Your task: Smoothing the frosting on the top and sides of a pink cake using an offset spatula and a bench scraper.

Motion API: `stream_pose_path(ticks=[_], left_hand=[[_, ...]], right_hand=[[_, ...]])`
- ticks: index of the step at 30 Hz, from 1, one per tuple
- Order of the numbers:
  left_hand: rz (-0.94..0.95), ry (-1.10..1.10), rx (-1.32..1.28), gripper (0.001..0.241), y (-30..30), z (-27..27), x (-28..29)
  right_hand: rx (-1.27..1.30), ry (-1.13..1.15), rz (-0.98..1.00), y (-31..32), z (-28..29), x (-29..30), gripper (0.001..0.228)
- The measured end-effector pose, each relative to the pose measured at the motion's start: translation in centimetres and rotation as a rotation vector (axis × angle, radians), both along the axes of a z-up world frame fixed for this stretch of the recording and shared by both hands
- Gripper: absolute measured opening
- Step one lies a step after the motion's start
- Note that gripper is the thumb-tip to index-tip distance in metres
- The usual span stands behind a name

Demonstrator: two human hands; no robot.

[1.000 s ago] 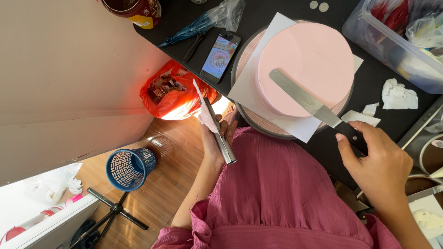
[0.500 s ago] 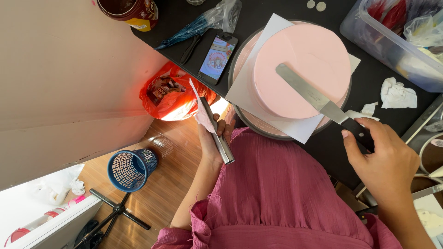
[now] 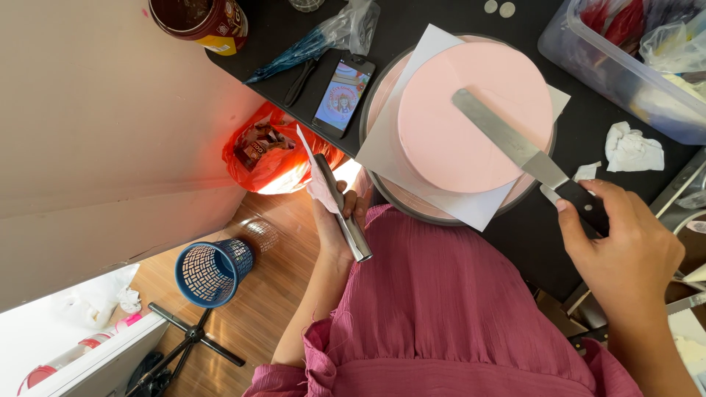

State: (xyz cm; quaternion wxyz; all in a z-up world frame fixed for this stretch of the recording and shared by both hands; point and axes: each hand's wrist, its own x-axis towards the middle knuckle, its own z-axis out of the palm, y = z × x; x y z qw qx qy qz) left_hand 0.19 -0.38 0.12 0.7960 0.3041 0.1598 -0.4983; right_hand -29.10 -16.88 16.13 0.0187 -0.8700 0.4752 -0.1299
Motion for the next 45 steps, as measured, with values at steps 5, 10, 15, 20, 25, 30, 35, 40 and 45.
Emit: stream_pose_path(ticks=[5,10,15,20,25,30,35,40,45], left_hand=[[0.015,-0.018,0.003,0.051,0.0,0.2,0.0],[0.051,-0.076,-0.057,0.056,0.1,1.6,-0.4],[-0.068,-0.159,-0.096,0.046,0.2,3.1,-1.5],[-0.108,-0.107,-0.050,0.051,-0.5,7.7,-2.7],[-0.073,-0.005,0.001,0.046,0.3,8.4,-3.5],[-0.160,-0.164,-0.055,0.044,0.9,6.8,-3.7],[-0.113,0.112,0.142,0.045,1.4,6.8,-1.9],[-0.155,0.040,0.225,0.054,1.1,3.8,0.7],[0.116,-0.140,-0.167,0.054,-2.0,-5.2,3.1]], right_hand=[[-0.062,-0.005,-0.008,-0.7,-0.2,-1.1,0.024],[-0.012,-0.205,0.008,-0.6,-0.7,-1.6,0.022],[0.943,-0.793,-0.030,1.8,-2.1,0.5,0.032],[1.255,-0.806,0.181,4.6,-5.5,3.4,0.034],[1.430,-0.895,0.330,6.1,-5.7,6.1,0.034],[1.230,-0.851,0.488,6.6,-5.8,5.9,0.034],[1.182,-0.651,0.392,5.3,-5.9,1.7,0.034],[1.046,-0.535,0.280,4.6,-5.7,-3.0,0.033],[0.857,-0.641,0.063,4.4,-4.9,-5.8,0.034]])
